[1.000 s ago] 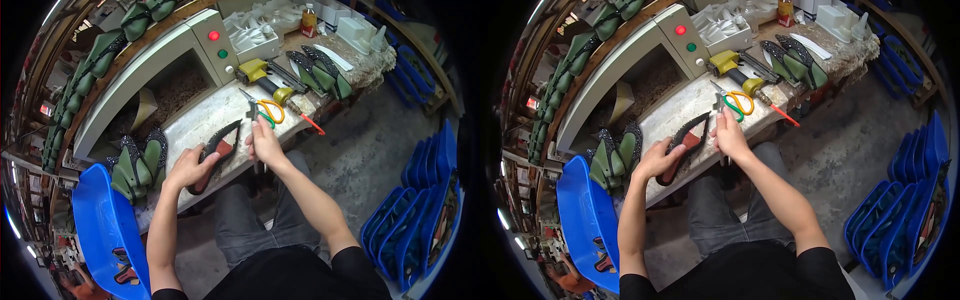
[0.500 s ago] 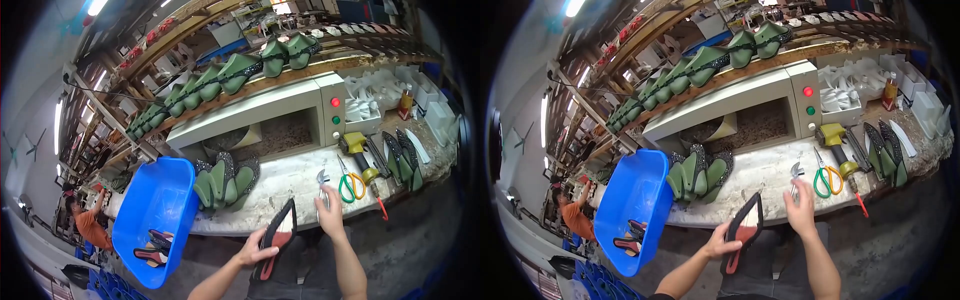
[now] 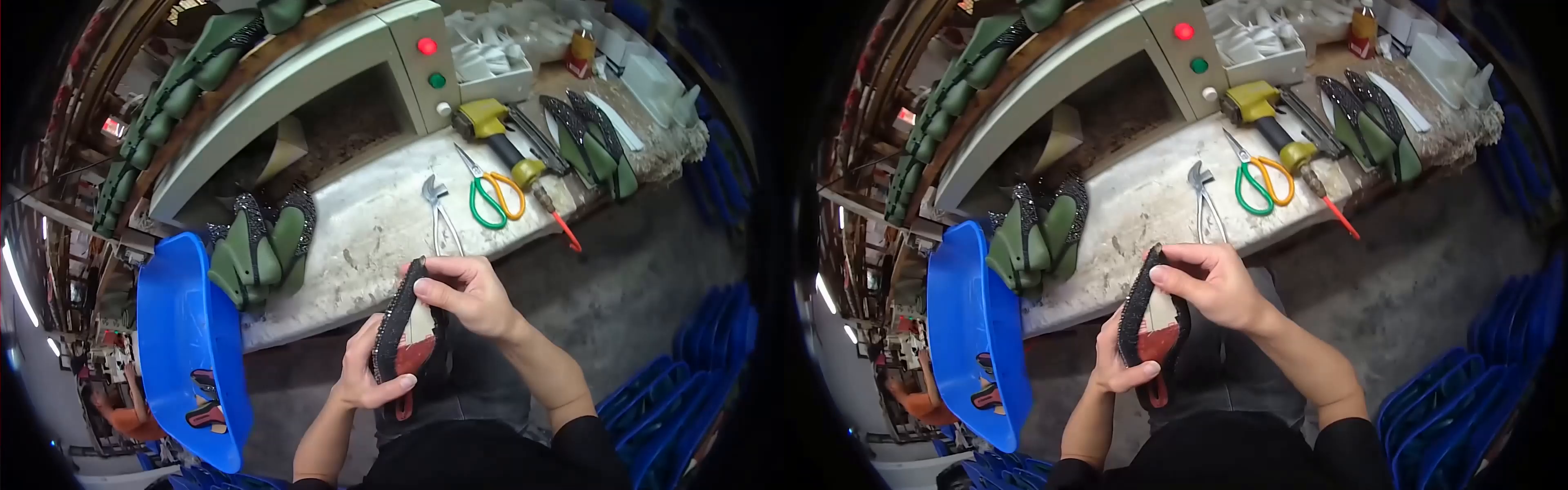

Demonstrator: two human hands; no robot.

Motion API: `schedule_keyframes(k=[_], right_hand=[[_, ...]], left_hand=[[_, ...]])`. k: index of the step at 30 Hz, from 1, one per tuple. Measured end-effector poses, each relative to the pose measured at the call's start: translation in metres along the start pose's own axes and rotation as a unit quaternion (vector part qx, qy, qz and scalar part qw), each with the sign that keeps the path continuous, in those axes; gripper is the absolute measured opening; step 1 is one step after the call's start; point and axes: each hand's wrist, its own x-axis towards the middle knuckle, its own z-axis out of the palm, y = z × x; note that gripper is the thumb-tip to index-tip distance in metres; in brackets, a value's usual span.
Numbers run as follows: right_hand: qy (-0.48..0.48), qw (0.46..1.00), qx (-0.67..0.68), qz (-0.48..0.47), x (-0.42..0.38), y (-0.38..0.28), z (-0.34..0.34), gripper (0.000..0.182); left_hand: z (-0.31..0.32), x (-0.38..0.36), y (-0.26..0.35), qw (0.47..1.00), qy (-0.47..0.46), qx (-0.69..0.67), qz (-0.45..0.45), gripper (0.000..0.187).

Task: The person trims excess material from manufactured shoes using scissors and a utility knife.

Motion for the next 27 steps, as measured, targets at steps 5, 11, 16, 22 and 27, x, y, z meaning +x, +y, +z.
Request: schedule_keyframes(k=[5, 11, 16, 22, 27], right_hand=[[0.044, 0.998, -0.043, -0.014, -0.021, 0.003, 0.017, 0.025], [0.067, 0.985, -0.140, -0.074, -0.024, 0.004, 0.022, 0.026], [0.067, 0.979, -0.183, -0.061, -0.028, 0.007, 0.018, 0.025], [0.092, 0.992, -0.071, 0.042, -0.023, 0.012, 0.015, 0.025], [0.104, 0.992, 0.011, 0.063, -0.030, 0.014, 0.017, 0.031]], left_hand=[[0.005, -0.013, 0.022, 0.981, -0.003, -0.093, -0.168, 0.059], [0.013, 0.004, 0.032, 0.957, 0.026, -0.125, -0.259, 0.046], [0.018, -0.003, 0.022, 0.952, 0.015, -0.143, -0.268, 0.046], [0.019, -0.008, 0.006, 0.897, 0.011, -0.344, -0.278, 0.067], [0.022, -0.034, -0.015, 0.893, -0.003, -0.387, -0.229, 0.084]])
